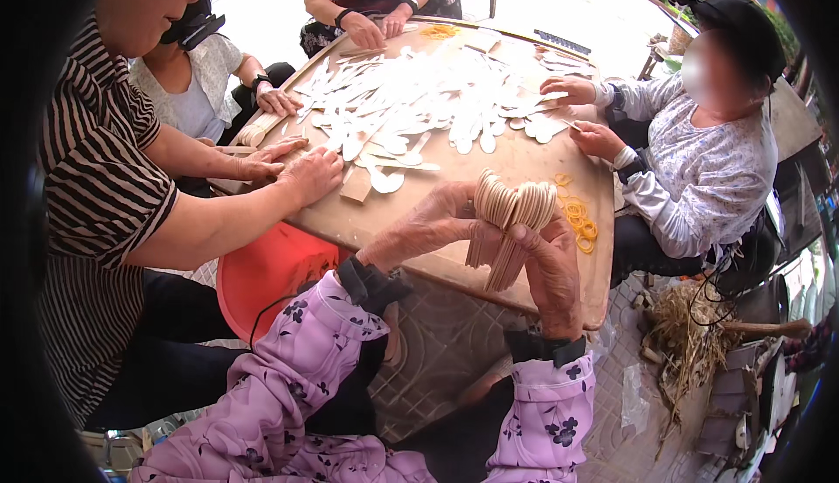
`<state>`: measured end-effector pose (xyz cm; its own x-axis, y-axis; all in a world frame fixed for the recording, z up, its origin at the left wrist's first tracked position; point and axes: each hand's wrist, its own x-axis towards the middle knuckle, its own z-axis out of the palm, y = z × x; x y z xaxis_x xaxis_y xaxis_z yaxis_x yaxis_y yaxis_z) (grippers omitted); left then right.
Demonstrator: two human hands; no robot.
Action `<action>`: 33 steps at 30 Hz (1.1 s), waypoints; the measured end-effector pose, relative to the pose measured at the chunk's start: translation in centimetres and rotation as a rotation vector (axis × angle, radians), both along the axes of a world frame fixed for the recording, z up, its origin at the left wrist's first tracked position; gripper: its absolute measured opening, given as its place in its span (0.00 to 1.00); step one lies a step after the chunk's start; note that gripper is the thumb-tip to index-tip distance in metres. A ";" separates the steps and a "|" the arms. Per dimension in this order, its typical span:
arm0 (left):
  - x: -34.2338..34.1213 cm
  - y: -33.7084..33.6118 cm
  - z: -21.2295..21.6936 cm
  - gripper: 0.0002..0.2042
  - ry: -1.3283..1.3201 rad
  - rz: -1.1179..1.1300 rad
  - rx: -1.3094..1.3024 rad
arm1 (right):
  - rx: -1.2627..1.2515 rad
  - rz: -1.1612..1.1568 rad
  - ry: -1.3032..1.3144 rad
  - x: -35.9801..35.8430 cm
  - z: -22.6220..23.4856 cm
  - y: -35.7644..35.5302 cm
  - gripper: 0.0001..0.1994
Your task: Bundling and sorting wooden spoons into stacks using rubber bands.
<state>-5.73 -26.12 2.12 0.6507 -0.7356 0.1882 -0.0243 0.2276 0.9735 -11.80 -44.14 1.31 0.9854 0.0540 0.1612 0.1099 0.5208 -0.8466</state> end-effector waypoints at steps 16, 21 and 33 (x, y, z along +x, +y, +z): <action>0.1 -0.9 -1.3 0.13 -0.193 0.347 0.140 | -0.093 -0.136 -0.010 1.3 -1.1 0.8 0.20; 0.3 -0.9 -1.1 0.13 -0.200 0.347 0.112 | -0.112 -0.131 -0.081 1.7 -0.2 0.8 0.21; 1.8 -1.4 -3.6 0.11 -0.228 0.352 0.081 | -0.254 -0.175 -0.124 2.3 -2.0 -0.2 0.18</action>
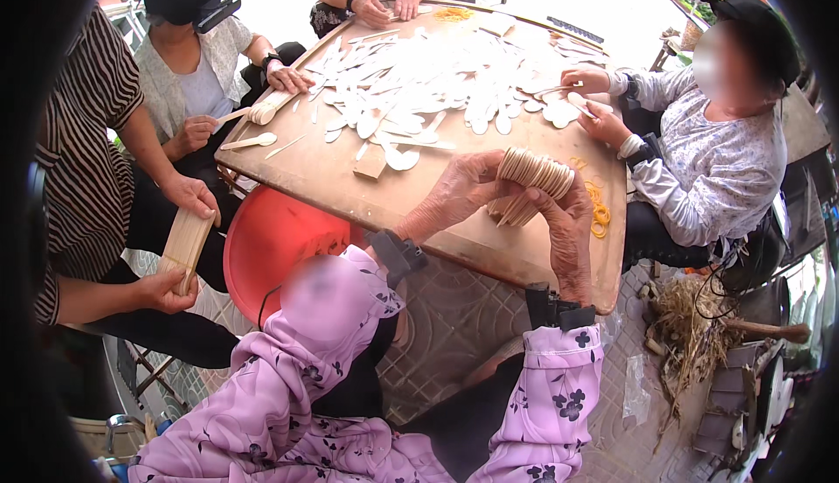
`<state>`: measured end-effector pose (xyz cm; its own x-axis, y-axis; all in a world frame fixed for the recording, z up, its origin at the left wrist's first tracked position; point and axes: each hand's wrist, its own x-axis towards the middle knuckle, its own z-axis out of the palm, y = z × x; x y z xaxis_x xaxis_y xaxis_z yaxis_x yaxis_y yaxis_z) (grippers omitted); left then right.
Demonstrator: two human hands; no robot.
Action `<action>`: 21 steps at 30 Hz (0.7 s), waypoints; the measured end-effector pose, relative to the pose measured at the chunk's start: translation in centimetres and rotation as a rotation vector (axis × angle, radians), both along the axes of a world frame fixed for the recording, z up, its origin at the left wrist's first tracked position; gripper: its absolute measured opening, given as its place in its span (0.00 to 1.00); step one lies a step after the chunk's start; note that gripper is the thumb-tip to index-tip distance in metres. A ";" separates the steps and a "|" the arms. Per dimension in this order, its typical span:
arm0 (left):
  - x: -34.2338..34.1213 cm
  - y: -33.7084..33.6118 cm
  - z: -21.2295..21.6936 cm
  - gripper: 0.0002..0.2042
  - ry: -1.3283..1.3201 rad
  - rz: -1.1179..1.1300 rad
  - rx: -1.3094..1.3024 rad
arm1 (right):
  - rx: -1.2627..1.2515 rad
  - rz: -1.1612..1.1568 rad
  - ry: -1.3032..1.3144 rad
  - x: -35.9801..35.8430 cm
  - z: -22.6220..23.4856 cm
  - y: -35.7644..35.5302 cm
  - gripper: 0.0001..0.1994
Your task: Bundling and sorting wooden spoons into stacks using rubber bands.
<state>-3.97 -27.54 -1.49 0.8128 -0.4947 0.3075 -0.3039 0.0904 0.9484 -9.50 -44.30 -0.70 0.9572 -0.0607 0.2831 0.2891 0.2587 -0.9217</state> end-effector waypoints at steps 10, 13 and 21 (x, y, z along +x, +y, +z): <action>0.4 0.5 -0.3 0.16 0.096 -0.012 0.089 | -0.088 -0.059 0.028 0.3 -1.7 0.2 0.12; -0.1 0.8 0.6 0.22 -0.042 0.075 0.059 | -0.080 -0.047 0.019 0.3 -1.7 0.2 0.12; 0.7 0.4 5.2 0.21 -0.491 0.098 0.024 | -0.123 -0.015 0.040 0.0 -1.0 0.6 0.13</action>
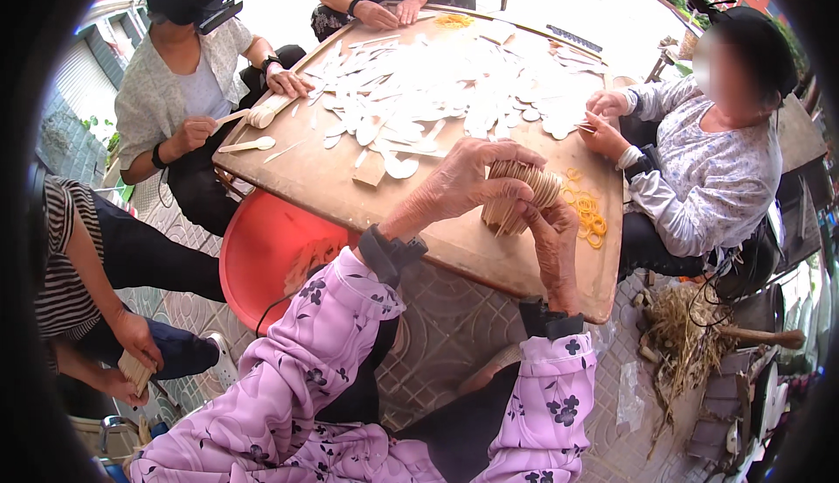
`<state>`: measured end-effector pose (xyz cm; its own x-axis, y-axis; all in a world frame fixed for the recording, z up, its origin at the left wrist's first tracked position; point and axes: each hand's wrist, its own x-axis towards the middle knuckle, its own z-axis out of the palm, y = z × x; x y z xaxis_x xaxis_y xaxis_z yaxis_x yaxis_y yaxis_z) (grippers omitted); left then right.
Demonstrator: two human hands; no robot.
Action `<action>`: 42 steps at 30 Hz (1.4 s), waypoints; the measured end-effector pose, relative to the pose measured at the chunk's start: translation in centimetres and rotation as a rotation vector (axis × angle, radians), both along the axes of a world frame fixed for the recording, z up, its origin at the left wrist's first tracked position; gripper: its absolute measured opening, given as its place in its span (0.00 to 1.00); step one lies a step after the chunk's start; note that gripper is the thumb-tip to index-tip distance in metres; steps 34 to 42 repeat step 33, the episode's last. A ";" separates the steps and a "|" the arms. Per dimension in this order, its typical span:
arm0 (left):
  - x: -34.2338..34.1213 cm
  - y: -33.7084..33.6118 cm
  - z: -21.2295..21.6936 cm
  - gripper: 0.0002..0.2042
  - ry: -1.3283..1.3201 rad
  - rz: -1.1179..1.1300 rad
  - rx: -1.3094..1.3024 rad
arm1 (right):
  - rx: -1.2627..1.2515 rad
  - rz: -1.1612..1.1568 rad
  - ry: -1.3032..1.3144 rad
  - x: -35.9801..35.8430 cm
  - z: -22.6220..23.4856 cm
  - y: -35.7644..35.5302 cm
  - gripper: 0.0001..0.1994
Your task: Bundling and sorting wooden spoons into stacks using rubber bands.
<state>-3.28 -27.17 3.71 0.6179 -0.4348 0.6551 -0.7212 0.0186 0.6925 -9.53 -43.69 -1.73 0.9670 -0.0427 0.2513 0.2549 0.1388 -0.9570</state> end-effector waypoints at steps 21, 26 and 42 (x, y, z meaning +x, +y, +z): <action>-0.1 0.1 0.2 0.18 -0.060 0.069 0.217 | -0.061 0.057 0.022 -0.2 1.6 0.5 0.14; -0.1 -0.1 -0.1 0.18 -0.039 0.064 0.204 | -0.085 -0.102 -0.098 -1.6 4.9 0.3 0.17; 0.7 0.0 -0.2 0.19 -0.044 0.041 0.253 | -0.214 -0.105 -0.060 -1.0 4.0 -0.4 0.17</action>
